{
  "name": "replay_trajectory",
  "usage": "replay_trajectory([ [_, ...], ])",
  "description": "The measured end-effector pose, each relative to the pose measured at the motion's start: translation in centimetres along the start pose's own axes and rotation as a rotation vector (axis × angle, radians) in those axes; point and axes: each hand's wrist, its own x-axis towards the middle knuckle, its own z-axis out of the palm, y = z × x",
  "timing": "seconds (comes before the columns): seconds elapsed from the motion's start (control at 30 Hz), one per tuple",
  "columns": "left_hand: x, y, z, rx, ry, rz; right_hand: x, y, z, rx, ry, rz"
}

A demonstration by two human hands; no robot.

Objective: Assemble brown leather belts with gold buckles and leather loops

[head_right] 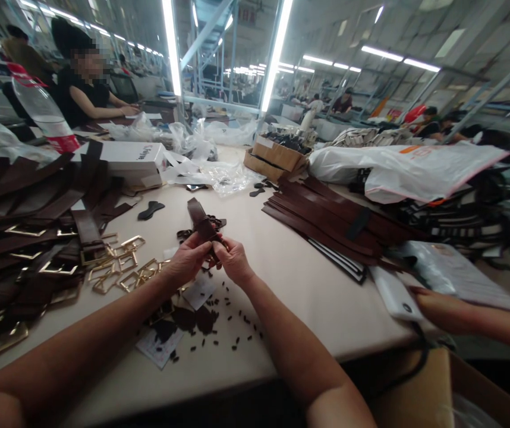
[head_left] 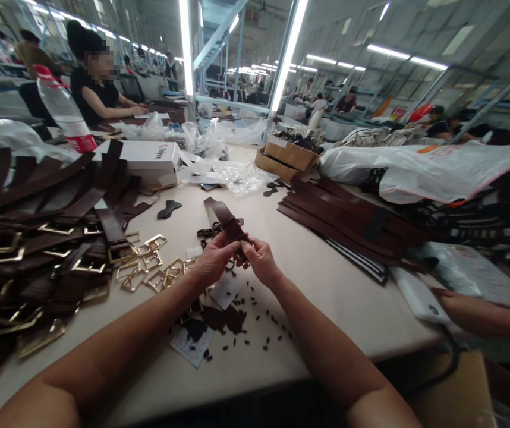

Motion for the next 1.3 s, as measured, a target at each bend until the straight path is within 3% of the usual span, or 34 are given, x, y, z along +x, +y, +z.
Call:
replay_trajectory([
  [0.13, 0.2, 0.6, -0.1, -0.086, -0.034, -0.025, -0.2, -0.1, -0.1, -0.108, 0.023, -0.073],
  [0.23, 0.8, 1.6, -0.9, -0.156, -0.040, -0.175, -0.4, -0.2, -0.2, -0.185, -0.015, -0.137],
  [0.33, 1.5, 2.9, -1.4, -0.220, 0.095, -0.250, -0.6, -0.2, -0.1, -0.276, -0.049, -0.182],
  [0.47, 1.8, 3.7, -1.1, -0.308, 0.207, -0.147, -0.6, 0.0, 0.0, -0.367, -0.079, -0.186],
  [0.73, 0.5, 1.4, -0.1, -0.138, 0.026, -0.089, -0.2, 0.5, -0.2, -0.289, -0.042, -0.106],
  [0.97, 0.1, 0.2, 0.1, 0.004, -0.035, -0.007, -0.3, 0.0, -0.3, -0.347, -0.056, -0.135],
  [1.13, 0.1, 0.7, -0.2, 0.061, -0.146, -0.063, -0.3, 0.1, -0.6, -0.318, -0.084, -0.170],
  [1.3, 0.0, 1.2, 0.0, 0.165, -0.166, -0.045, 0.0, 0.8, -0.5, -0.272, -0.020, -0.167],
])
